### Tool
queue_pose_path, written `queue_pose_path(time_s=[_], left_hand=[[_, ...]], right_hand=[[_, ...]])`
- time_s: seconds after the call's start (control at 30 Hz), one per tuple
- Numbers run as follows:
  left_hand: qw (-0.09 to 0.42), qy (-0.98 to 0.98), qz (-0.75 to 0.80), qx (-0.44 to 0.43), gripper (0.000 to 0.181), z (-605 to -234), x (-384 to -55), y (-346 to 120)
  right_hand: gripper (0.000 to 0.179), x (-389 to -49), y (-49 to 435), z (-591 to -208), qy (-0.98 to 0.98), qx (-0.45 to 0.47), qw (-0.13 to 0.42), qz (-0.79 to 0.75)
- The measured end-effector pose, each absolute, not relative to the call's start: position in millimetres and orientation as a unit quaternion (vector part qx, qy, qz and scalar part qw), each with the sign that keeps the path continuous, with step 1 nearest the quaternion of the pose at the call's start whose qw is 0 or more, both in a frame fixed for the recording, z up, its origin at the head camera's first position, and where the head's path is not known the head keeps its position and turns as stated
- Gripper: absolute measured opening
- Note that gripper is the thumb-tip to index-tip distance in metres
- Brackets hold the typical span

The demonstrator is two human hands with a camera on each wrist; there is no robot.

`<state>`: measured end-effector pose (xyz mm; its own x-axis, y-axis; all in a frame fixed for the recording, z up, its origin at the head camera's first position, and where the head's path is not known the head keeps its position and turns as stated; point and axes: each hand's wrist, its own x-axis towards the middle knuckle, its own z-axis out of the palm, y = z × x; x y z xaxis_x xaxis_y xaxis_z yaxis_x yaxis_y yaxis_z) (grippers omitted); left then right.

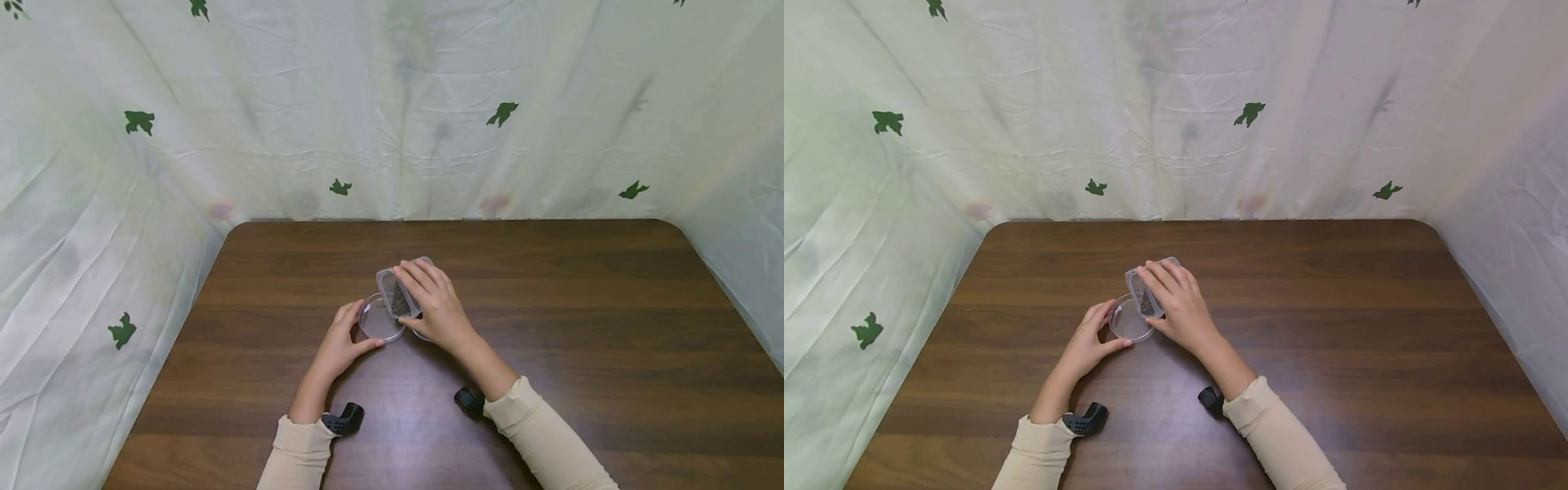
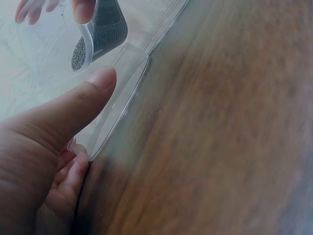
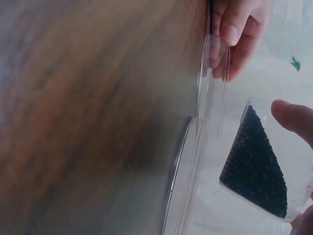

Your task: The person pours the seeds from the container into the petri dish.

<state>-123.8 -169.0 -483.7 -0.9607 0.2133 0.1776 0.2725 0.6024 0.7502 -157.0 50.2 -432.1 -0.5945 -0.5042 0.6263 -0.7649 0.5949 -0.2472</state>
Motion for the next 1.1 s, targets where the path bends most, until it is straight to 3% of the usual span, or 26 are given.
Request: queue_pose_path(time_s=[1.1], left_hand=[[0.041, -0.891, -0.43, -0.139, 0.086, -483.8, -124.3, -168.6]], right_hand=[[0.096, -159.1, 46.8, -433.4, -0.863, 0.377, 0.246, 0.228]])
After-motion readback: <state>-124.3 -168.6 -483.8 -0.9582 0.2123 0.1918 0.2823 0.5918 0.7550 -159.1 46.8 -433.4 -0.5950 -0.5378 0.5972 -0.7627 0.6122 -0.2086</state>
